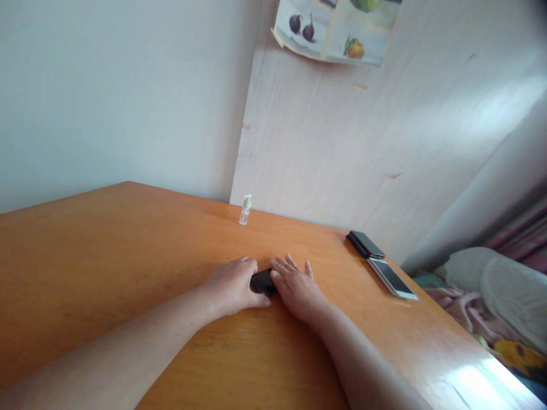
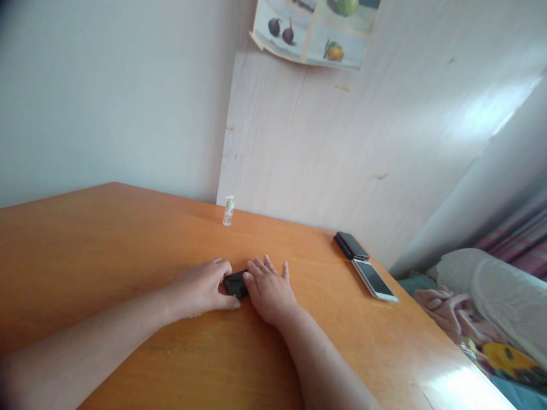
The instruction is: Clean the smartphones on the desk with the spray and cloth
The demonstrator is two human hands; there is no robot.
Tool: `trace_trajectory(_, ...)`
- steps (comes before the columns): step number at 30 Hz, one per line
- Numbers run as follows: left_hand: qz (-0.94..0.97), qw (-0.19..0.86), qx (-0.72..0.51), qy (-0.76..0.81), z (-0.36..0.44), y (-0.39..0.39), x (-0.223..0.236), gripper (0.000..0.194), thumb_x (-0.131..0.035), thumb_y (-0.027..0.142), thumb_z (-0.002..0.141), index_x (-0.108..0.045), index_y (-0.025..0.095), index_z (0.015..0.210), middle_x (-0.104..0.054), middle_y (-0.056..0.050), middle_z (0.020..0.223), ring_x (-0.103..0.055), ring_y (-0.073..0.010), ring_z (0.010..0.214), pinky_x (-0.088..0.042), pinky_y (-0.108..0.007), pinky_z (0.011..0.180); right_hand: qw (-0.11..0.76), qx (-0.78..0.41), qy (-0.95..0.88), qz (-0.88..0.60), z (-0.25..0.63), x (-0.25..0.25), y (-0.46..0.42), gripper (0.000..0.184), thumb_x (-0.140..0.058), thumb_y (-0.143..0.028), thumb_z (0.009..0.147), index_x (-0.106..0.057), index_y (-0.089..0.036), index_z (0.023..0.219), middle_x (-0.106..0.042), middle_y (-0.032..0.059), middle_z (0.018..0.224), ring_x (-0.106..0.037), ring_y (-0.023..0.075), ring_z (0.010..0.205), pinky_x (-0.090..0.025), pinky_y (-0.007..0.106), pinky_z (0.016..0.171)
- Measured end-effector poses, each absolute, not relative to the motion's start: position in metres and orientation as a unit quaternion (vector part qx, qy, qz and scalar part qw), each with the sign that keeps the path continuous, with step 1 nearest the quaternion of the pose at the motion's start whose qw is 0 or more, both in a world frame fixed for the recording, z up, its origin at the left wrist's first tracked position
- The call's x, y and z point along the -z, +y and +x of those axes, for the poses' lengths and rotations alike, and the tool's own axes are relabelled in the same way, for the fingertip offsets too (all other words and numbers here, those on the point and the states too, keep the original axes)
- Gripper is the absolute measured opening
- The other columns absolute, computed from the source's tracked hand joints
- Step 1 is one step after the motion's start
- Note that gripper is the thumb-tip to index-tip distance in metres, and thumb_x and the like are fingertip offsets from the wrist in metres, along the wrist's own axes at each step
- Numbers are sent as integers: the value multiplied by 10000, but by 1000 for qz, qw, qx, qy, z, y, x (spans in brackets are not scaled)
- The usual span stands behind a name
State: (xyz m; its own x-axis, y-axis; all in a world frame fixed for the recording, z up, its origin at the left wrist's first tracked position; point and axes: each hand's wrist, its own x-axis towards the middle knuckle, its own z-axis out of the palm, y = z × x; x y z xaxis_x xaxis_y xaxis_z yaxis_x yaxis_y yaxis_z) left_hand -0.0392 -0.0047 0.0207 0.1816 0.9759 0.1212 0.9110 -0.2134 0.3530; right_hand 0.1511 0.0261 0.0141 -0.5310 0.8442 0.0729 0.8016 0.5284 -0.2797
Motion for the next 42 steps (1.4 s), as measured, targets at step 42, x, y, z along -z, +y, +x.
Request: trace_trajectory(42,775,102,-221,583,-41,-1,-9,459,-722,512,644,-572,218,965,-621,-58,976,-622,-236,873,-453,-299,690,86,-115,-913,-382,156,-21,5,467,-251,-367,1011,-418,-279,1438,-380,41,1530,-260,226,1443,-50,602,1153)
